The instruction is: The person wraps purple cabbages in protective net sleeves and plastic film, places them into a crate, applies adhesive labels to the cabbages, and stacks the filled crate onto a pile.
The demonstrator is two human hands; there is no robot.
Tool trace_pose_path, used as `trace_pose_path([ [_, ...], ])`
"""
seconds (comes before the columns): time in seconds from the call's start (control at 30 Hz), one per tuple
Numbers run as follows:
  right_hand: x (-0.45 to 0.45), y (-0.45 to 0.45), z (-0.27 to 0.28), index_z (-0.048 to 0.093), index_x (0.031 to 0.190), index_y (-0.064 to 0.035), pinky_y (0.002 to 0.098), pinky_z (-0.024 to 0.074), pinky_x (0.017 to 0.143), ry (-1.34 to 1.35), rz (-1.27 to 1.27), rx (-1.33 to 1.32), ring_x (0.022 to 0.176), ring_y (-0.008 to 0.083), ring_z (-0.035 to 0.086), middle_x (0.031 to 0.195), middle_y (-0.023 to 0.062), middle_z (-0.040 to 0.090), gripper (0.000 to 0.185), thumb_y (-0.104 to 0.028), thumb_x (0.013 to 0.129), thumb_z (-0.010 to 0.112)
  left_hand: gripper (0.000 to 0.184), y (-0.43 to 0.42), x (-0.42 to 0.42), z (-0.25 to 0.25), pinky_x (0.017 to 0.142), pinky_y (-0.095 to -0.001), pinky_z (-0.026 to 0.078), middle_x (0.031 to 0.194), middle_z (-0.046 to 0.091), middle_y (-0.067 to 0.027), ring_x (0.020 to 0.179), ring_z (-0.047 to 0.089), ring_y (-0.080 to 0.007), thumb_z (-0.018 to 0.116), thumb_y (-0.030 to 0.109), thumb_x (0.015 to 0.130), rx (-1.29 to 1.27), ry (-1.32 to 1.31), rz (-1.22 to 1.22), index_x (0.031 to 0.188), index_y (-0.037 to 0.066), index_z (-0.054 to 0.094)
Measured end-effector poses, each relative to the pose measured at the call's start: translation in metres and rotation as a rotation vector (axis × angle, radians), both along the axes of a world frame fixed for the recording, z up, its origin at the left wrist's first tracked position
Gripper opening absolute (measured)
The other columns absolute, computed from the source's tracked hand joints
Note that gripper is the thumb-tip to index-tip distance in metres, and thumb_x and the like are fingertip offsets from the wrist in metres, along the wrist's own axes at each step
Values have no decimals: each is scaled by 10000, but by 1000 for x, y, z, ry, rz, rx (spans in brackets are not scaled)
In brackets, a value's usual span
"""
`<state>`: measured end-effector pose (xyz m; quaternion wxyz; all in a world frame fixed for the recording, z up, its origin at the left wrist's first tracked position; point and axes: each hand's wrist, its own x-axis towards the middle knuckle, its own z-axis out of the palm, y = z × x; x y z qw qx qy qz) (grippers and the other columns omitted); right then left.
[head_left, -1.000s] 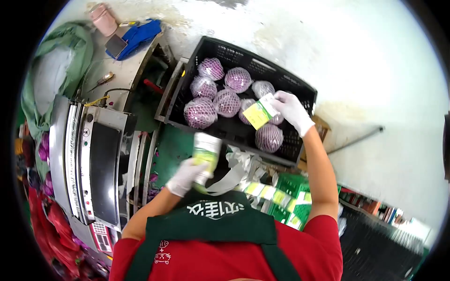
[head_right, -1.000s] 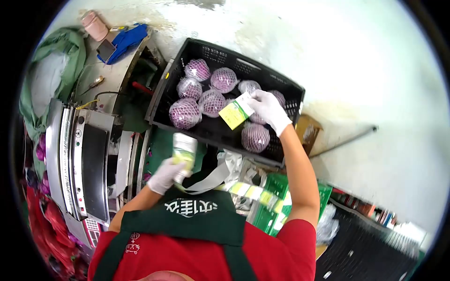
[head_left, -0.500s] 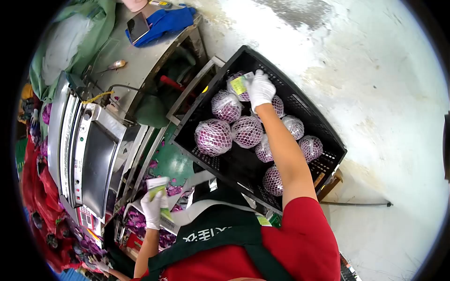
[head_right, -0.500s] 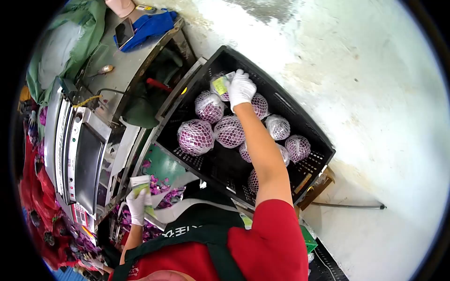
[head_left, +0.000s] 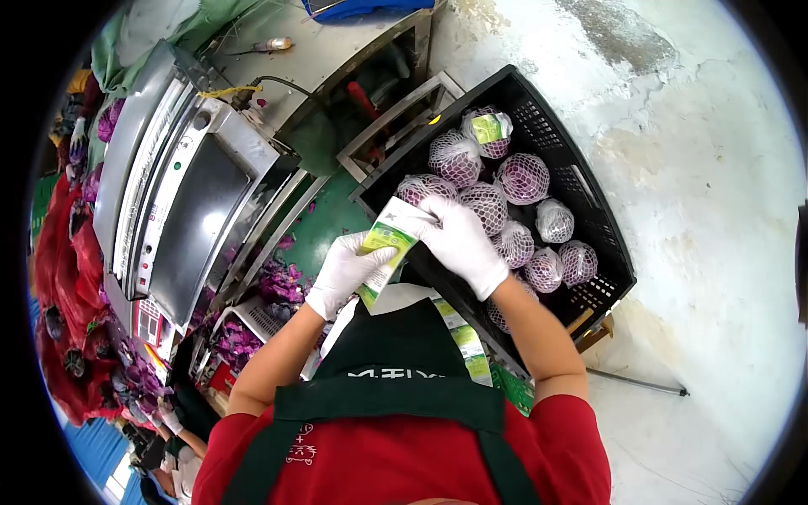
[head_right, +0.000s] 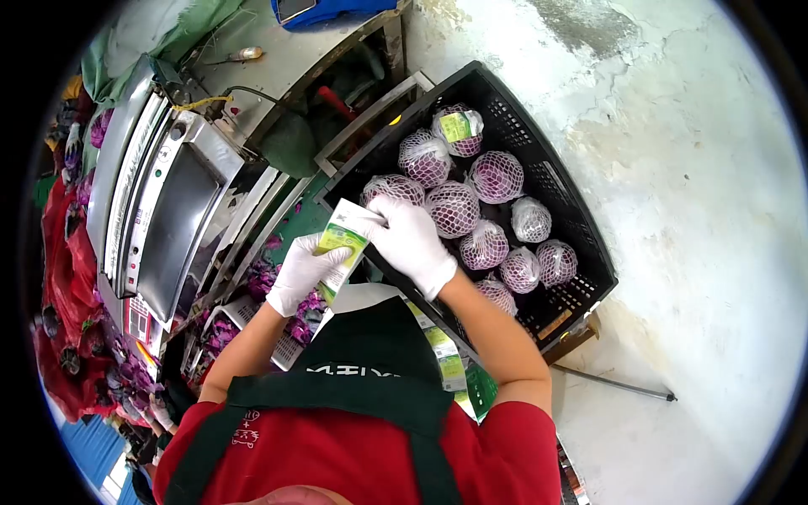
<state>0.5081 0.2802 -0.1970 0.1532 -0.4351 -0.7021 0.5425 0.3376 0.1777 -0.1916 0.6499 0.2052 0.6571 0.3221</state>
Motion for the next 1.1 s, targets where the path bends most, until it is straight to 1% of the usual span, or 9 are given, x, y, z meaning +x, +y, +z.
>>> trace_pose_path([
  [0.1, -5, -27, 8, 594, 742, -43, 393, 474, 574, -63, -40, 142, 641, 310, 624, 686, 148, 619, 251, -268, 835, 657, 360, 7, 11, -2, 906, -246, 467, 1003, 673, -38, 939, 608, -97, 688, 26, 841, 444, -42, 177, 1188, -13, 600],
  [0.17, -3, -37, 12, 624, 751, -66, 399, 474, 573, -255, 28, 380, 640, 301, 625, 669, 132, 621, 244, -295, 831, 648, 68, 10, 2, -8, 711, -210, 483, 813, 649, -4, 755, 581, -49, 691, 45, 854, 354, -11, 162, 871, 2, 641],
  [0.23, 2, -36, 14, 633, 767, -71, 398, 478, 584, -139, -71, 253, 648, 303, 626, 680, 130, 625, 228, -289, 833, 642, 341, 14, 13, 0, 537, -181, 415, 664, 598, 16, 594, 497, -5, 673, 100, 888, 312, -91, 281, 584, 59, 526],
  [0.37, 33, 9, 2, 633, 874, -52, 316, 483, 698, -93, -192, 118, 732, 179, 620, 787, 103, 643, 96, -139, 871, 593, 338, -23, 22, -5, 815, -259, 482, 1002, 657, -50, 901, 592, -95, 747, 164, 821, 107, -134, 8, 1076, -16, 619],
  [0.53, 52, 92, -113, 628, 937, 47, 245, 464, 646, -102, -654, -33, 700, 80, 573, 831, 63, 676, 298, -232, 851, 684, 219, -38, 2, -11, 657, -221, 522, 939, 702, -76, 755, 653, -95, 689, 72, 858, -87, -171, 158, 1050, -30, 659],
  [0.77, 22, 77, -136, 569, 1039, -24, 453, 497, 728, -988, -554, 515, 822, 308, 659, 937, 151, 668, 726, -635, 670, 701, 204, -41, -8, -6, 658, -204, 498, 899, 701, -54, 745, 630, -71, 674, 61, 860, 71, -18, 161, 1046, -22, 679],
  [0.93, -2, 8, -23, 622, 1000, -10, 274, 473, 752, 238, -11, -320, 803, 112, 569, 899, 33, 636, 259, -254, 914, 618, 251, -33, -24, 0, 755, -205, 481, 951, 685, -19, 839, 592, -50, 678, 70, 864, 134, -40, 4, 1101, -14, 666],
  [1.07, -14, -39, 13, 644, 887, -11, 239, 463, 656, 47, -133, -180, 685, 66, 557, 727, 39, 631, 177, -187, 875, 663, 305, -18, -6, 27, 774, -222, 491, 936, 690, -26, 857, 622, -86, 687, 91, 865, 283, -234, 252, 1149, -8, 637],
  [1.1, -17, -49, 22, 632, 789, -41, 352, 481, 592, -39, -104, 62, 613, 296, 625, 690, 121, 636, 202, -235, 825, 677, 318, -16, -5, 32, 770, -230, 497, 929, 691, -34, 855, 631, -96, 691, 102, 865, 306, -331, 329, 1157, -9, 628],
])
